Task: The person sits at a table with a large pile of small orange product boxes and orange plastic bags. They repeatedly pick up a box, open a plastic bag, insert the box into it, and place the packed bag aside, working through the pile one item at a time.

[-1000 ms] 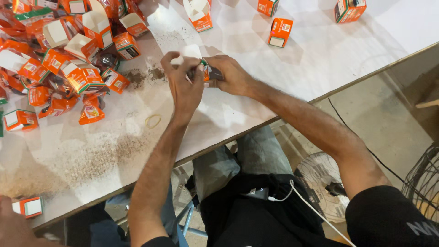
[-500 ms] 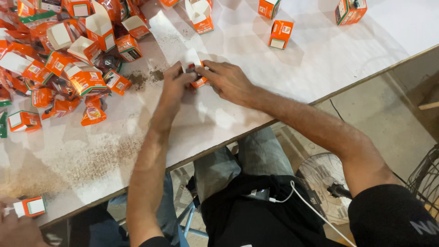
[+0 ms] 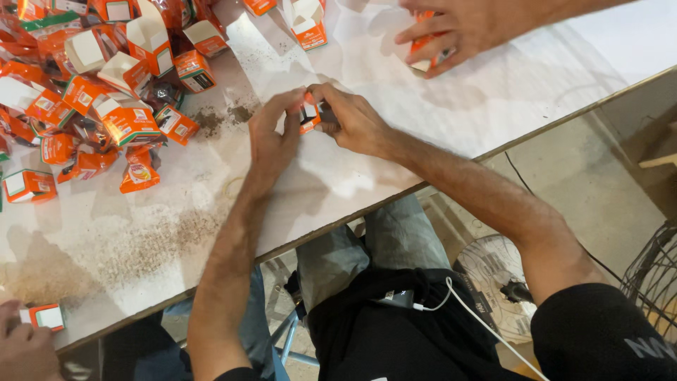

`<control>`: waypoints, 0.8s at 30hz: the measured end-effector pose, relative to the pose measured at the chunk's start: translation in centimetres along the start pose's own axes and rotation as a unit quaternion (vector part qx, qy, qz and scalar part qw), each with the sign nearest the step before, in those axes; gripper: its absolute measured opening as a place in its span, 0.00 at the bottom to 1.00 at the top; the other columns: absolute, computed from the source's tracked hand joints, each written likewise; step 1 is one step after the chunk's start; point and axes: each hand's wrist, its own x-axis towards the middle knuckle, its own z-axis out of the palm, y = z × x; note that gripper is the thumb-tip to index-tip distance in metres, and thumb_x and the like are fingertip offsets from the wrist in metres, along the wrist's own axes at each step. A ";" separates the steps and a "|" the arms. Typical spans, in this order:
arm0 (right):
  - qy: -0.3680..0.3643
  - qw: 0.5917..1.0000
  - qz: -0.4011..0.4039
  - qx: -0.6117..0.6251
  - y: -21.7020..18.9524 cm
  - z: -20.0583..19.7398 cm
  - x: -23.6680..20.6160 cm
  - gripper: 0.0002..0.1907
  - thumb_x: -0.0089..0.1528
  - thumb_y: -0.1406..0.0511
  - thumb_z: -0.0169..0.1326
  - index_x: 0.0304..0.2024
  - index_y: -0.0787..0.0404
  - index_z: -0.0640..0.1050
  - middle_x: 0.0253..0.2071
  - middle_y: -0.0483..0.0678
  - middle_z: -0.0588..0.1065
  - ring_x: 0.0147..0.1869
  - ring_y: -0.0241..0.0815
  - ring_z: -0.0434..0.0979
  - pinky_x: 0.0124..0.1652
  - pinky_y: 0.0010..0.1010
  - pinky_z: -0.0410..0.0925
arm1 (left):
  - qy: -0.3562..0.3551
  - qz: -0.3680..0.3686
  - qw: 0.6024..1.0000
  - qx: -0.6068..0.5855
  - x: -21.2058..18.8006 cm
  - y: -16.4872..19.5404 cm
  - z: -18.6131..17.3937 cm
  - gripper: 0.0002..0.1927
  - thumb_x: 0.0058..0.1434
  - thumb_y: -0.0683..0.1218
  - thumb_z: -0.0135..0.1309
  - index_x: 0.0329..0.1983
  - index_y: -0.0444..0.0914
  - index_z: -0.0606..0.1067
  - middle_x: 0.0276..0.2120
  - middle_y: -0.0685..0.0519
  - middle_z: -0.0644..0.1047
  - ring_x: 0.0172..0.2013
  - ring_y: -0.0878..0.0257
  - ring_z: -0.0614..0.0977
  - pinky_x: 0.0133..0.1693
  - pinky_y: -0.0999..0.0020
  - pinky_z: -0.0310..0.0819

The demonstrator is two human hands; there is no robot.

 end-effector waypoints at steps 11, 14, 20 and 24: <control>0.027 0.990 -0.121 0.066 -0.3 -0.5 0.0 0.25 0.63 0.72 0.64 0.55 0.60 0.63 0.50 0.53 0.76 0.53 0.53 0.81 0.48 0.41 0.74 | -0.040 0.040 0.998 0.013 -0.4 1.4 -0.7 0.07 0.67 0.34 0.59 0.47 0.33 0.77 0.60 0.38 0.78 0.62 0.43 0.80 0.62 0.56 0.76; 0.048 0.984 -0.169 0.006 -0.5 -0.5 -0.2 0.25 0.59 0.74 0.63 0.55 0.60 0.67 0.57 0.55 0.73 0.52 0.58 0.78 0.46 0.43 0.73 | -0.071 0.110 0.989 0.071 -0.8 1.2 -1.2 0.08 0.68 0.35 0.60 0.48 0.32 0.75 0.63 0.35 0.75 0.67 0.39 0.74 0.66 0.53 0.72; 0.096 0.984 -0.147 -0.037 0.7 -0.9 -0.2 0.25 0.60 0.76 0.60 0.57 0.57 0.70 0.61 0.53 0.72 0.57 0.57 0.78 0.51 0.42 0.73 | -0.063 0.155 0.970 0.177 -0.9 1.0 -1.7 0.15 0.67 0.38 0.59 0.57 0.33 0.75 0.68 0.37 0.66 0.68 0.39 0.69 0.66 0.47 0.66; 0.297 0.928 -0.040 -0.222 3.0 -2.7 0.6 0.35 0.59 0.74 0.65 0.66 0.59 0.66 0.70 0.62 0.60 0.71 0.66 0.60 0.66 0.55 0.60 | -0.037 0.088 0.978 0.187 2.5 -0.1 0.9 0.20 0.70 0.38 0.59 0.64 0.34 0.72 0.72 0.40 0.65 0.59 0.46 0.74 0.60 0.54 0.73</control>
